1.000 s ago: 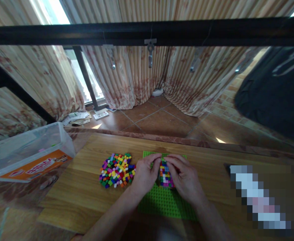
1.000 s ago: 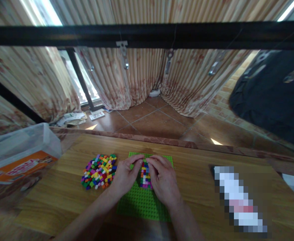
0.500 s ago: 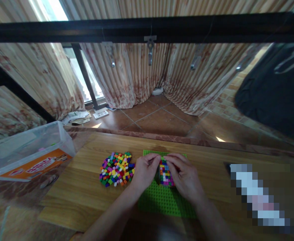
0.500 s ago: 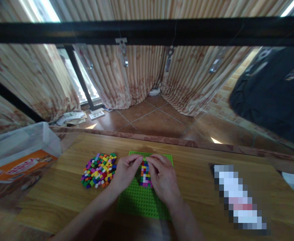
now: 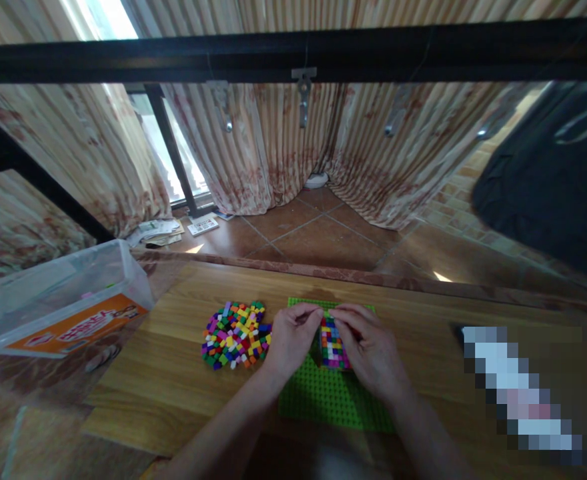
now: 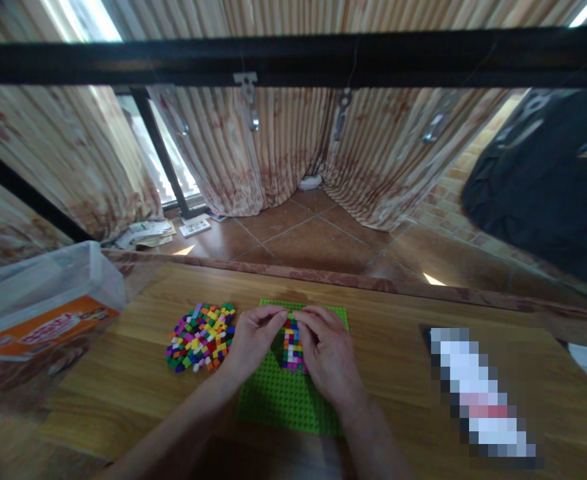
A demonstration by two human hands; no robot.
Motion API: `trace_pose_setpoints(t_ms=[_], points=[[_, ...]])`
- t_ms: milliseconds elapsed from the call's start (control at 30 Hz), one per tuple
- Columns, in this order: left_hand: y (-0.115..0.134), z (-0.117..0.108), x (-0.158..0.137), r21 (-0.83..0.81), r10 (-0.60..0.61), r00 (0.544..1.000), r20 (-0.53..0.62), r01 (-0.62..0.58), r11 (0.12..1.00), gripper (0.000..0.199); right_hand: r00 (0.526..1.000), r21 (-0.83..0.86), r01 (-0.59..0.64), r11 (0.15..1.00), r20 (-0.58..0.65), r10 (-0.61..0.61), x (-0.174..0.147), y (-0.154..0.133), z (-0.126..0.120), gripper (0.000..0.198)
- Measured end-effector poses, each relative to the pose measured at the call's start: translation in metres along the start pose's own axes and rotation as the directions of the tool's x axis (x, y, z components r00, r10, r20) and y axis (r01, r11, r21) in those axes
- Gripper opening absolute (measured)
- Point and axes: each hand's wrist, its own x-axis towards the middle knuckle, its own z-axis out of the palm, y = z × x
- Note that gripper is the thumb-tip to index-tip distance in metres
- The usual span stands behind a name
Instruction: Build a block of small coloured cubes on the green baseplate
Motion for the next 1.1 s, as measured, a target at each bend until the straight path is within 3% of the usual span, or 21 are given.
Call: trace_pose_setpoints(t_ms=[433,733,1100], points=[[0.0003,0.0016,-0.0011,-0.017,0.002,1.0,0.006,-0.002,1.0,0.019,0.998,0.002,-0.047,0.999,-0.035,0.047,-0.0005,-0.0024,0.0011,0.023],[0.0013,0.0022,-0.0034,0.035,0.069,0.993,0.094,-0.072,0.997,0.027,1.0,0.019,-0.005,1.0,-0.023,0.005,-0.0021,0.0005,0.0012,0.026],[-0.0003,0.0017,-0.0052,0.181,0.108,0.991,0.075,-0.12,0.976,0.028,1.0,0.0,0.017,1.0,-0.023,-0.017,-0.0028,0.0072,0.0027,0.03]])
